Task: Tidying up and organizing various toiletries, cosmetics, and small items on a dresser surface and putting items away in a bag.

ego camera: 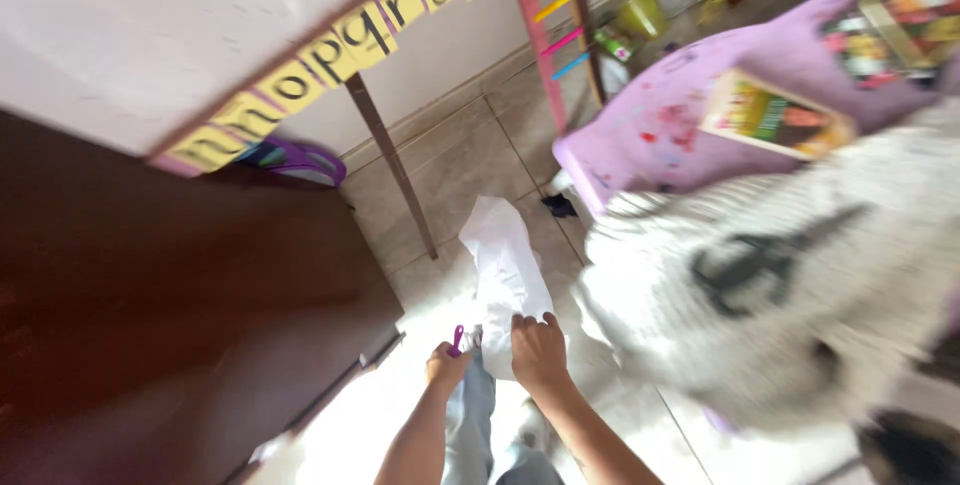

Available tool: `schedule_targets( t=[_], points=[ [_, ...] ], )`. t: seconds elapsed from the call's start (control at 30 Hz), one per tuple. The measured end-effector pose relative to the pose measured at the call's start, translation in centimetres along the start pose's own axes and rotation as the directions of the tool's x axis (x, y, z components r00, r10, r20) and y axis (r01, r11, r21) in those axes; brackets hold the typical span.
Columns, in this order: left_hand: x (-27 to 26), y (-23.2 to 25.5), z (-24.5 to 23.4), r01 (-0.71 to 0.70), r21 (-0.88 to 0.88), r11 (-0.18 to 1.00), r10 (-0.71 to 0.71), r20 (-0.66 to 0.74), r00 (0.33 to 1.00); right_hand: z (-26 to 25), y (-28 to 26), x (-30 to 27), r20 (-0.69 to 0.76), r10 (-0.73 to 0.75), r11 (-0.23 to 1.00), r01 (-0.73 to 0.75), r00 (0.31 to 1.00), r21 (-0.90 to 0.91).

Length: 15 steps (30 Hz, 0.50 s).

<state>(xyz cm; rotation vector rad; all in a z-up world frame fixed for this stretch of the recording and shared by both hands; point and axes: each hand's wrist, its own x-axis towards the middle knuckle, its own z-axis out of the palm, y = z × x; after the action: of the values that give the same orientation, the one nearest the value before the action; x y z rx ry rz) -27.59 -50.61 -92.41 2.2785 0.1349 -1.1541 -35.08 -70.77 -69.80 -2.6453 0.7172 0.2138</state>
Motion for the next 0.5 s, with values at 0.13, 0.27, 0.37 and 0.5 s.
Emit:
schedule_targets(
  t=[0.13,0.27,0.37,0.5],
  points=[
    [-13.9,-1.4,-2.6,-0.145,-0.043,0.989,0.14,-0.101,0.985,-11.6,-4.8,-8.8,0.143,0.026,1.0,-0.026,0.989,-0.003],
    [-28.7,-1.6,-7.0,-0.151,-0.123,0.981,0.134,-0.138,0.981,-22.8,-8.4,-16.1,0.204,0.134,0.823,-0.223,0.97,0.523],
    [-40.8,-2.0,-11.4,-0.243,-0.12,0.963,0.214,-0.214,0.953,-26.0,-9.9,-22.6,0.168,0.182,0.653,-0.246,0.969,0.716],
    [-46.5,-2.4,-16.0,-0.355,-0.186,0.916,0.315,-0.212,0.925,-29.5,-12.3,-29.0,-0.193,-0.023,0.707,0.153,0.981,0.691]
  ],
)
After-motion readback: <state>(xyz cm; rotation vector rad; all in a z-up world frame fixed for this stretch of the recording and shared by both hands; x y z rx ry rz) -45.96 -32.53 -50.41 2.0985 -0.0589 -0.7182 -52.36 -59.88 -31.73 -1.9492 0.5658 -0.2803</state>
